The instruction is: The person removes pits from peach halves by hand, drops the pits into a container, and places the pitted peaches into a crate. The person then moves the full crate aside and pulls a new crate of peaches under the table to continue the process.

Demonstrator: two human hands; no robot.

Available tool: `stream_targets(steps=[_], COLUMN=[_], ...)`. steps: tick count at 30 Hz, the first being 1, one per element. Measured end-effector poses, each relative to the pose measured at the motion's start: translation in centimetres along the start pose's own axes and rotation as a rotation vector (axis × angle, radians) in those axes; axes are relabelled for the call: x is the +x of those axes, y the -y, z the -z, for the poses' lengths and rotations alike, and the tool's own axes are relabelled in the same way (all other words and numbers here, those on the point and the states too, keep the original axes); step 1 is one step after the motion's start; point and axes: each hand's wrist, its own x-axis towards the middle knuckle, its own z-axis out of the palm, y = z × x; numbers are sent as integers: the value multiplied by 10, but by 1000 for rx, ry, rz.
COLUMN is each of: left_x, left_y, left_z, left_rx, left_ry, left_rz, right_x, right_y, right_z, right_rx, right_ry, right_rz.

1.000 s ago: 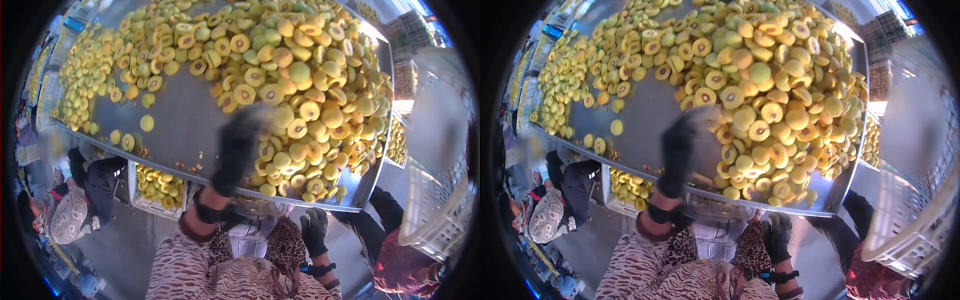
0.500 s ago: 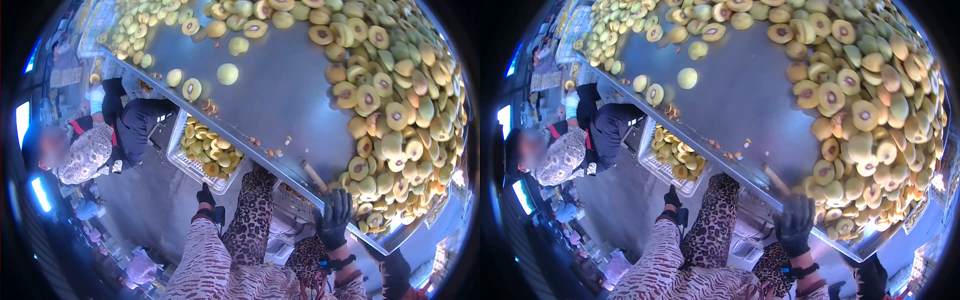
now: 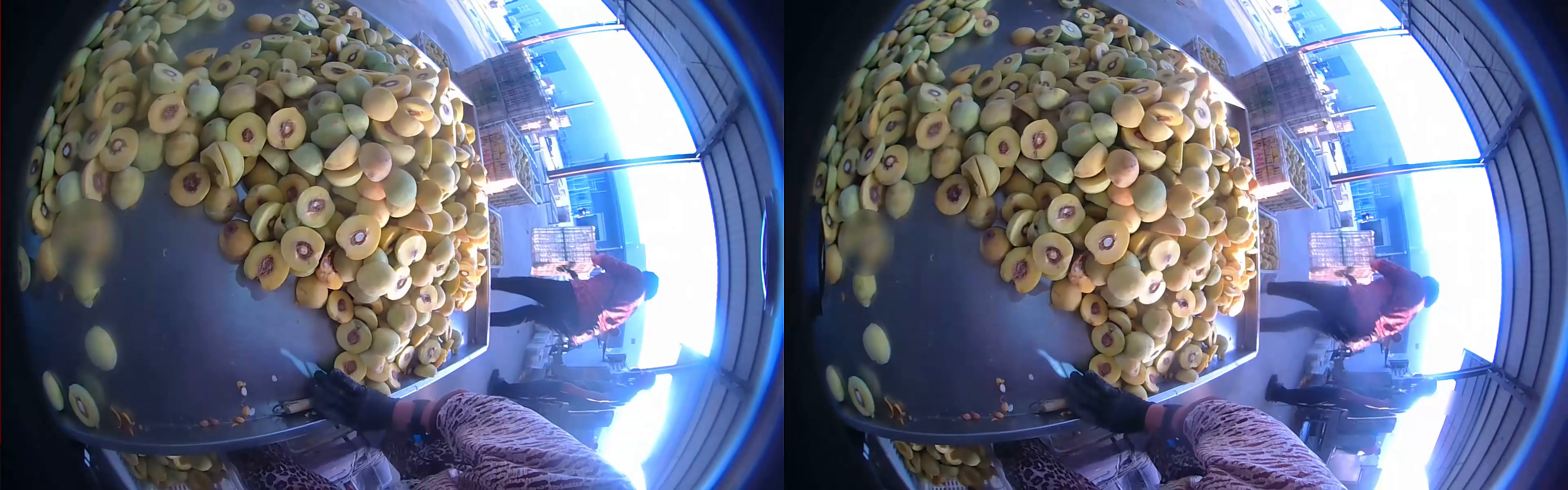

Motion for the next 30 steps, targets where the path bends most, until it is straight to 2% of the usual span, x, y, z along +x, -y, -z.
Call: stream_targets(steps=[2,6,10,12,13,14,15,16,17,18,19,20,21,22,23,26,28,29,30], left_x=[5,6,19,32,37,40,49,41,97,48,78,50,37,31,27,28,37,41,45], left_y=[-3,-2,8,23,31,39,51,53,89,55,82,54,43,35,32,35,45,54,63], left_z=[8,24,50,82,99,100,100,98,130,106,106,96,90,83,85,80,85,94,103], left_rx=[-14,-49,-136,-197,-221,-247,-278,-296,-258,-174,-333,-296,-321,-337,-298,-297,-288,-253,-425], left_ry=[-1,-20,-26,-28,-22,13,22,20,18,-59,-219,-306,-356,-379,-321,-396,-307,-234,-38], left_rz=[9,2,-36,-60,-69,-70,-82,-94,-54,-64,-17,49,59,77,101,85,18,-7,-51], right_x=[2,3,6,-1,-10,-13,-5,-26,-8,12,-4,13,16,22,23,34,26,24,24], right_y=[0,-2,-3,-6,-4,-3,-4,5,7,3,2,8,6,5,5,5,1,1,-3], right_z=[2,9,18,16,8,4,7,-22,-7,9,-9,1,-1,13,11,14,10,8,11], right_rx=[-148,79,126,38,189,290,358,857,592,327,245,248,166,146,198,253,297,360,239], right_ry=[-20,111,225,154,54,55,14,115,77,-12,-5,32,-99,36,48,100,149,220,130], right_rz=[19,21,-8,88,39,30,-48,-574,-388,-203,-195,-209,-89,-74,-64,-62,-132,-231,-107])
